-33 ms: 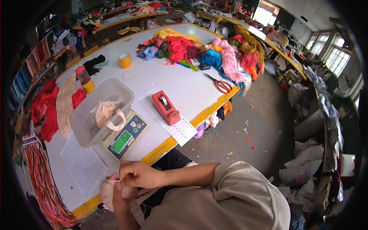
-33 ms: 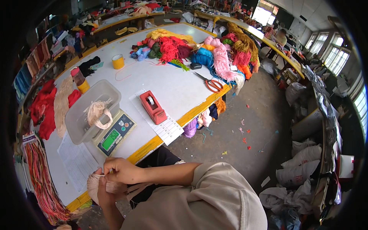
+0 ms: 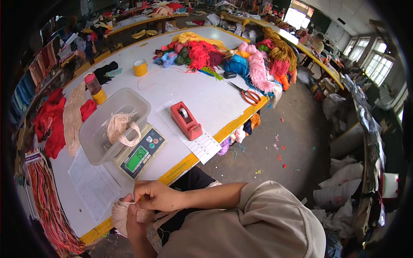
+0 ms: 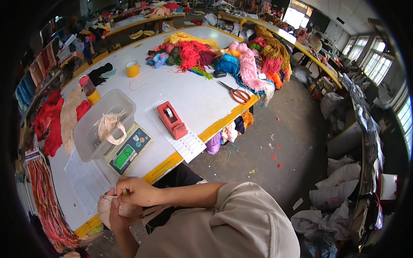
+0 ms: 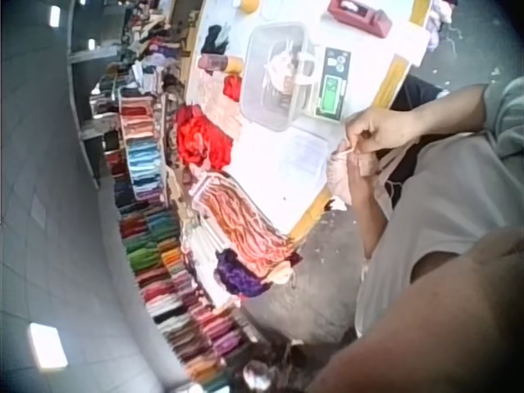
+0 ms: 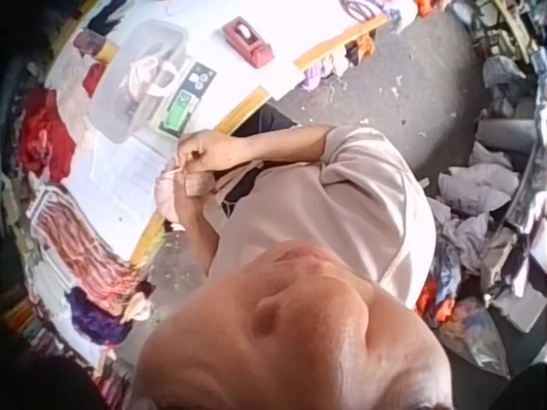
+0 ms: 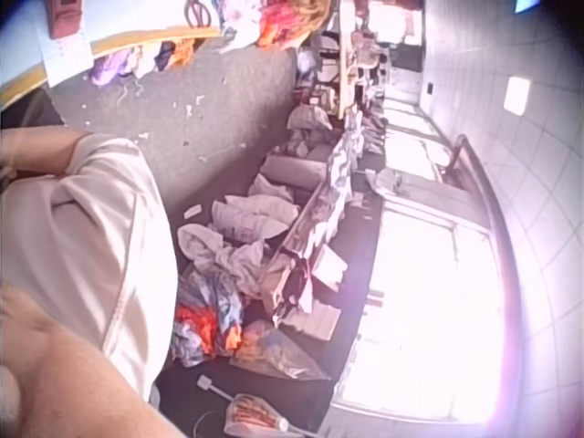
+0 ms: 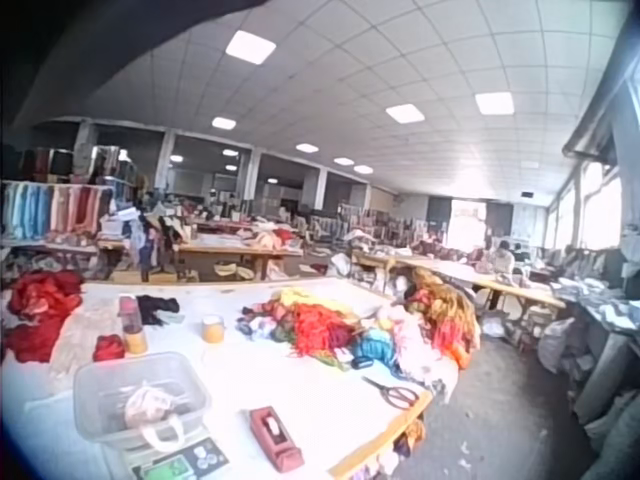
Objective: Weighing bundles of yarn and attaching identification labels.
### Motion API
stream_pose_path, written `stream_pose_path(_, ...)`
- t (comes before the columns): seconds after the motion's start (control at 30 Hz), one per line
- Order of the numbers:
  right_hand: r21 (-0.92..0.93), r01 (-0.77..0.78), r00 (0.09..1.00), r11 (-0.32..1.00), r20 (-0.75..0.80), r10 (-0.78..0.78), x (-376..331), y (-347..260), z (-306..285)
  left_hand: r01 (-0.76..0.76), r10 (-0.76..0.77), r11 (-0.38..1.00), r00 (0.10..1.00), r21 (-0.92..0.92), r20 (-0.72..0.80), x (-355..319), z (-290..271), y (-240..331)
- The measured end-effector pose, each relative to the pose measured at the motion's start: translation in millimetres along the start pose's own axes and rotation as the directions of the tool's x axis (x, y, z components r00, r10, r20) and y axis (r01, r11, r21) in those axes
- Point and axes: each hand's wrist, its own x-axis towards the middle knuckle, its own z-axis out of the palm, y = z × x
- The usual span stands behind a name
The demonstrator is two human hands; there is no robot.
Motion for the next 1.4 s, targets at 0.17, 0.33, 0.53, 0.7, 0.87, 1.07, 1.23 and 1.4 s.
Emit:
stream_pose_path(0.17,0.003,-0.019,0.999,1.000,0.045,0.018,1.7,6.0,-4.1,-0.076,0.070,0.977,0.997,0.200,0.035,4.1,1.0,-0.7)
stream_pose_path(0.33,0.026,-0.019,0.991,0.999,0.131,0.015,-1.4,10.0,-1.4,0.097,-0.101,0.994,0.990,0.051,0.095,-4.5,-7.4,2.8)
stream_pose_path(0.53,0.300,-0.267,0.963,0.916,0.113,0.243,4.2,-0.6,3.9,0.190,-0.177,0.976,0.977,-0.110,0.121,-1.3,-1.7,9.8)
stream_pose_path(0.7,0.574,-0.465,0.880,0.674,0.216,0.423,5.4,-7.6,7.5,0.215,-0.191,0.965,0.968,-0.152,0.162,3.5,-7.5,3.2)
stream_pose_path(0.87,0.313,-0.489,0.872,0.815,0.216,0.440,2.5,-2.4,8.4,0.430,-0.392,0.863,0.901,-0.265,0.185,3.2,-16.3,-3.3)
stream_pose_path(1.07,0.069,-0.423,0.886,0.903,0.239,0.397,-0.9,-3.1,7.6,0.375,-0.305,0.865,0.921,-0.333,0.243,0.1,-15.6,1.0)
stream_pose_path(1.23,-0.006,-0.411,0.890,0.912,0.213,0.403,0.2,-3.3,12.6,0.395,-0.332,0.866,0.913,-0.306,0.238,0.1,-20.0,2.1)
stream_pose_path(1.4,-0.036,-0.432,0.873,0.901,0.232,0.428,0.3,-1.1,17.6,0.430,-0.376,0.861,0.898,-0.271,0.228,-2.5,-22.6,2.7)
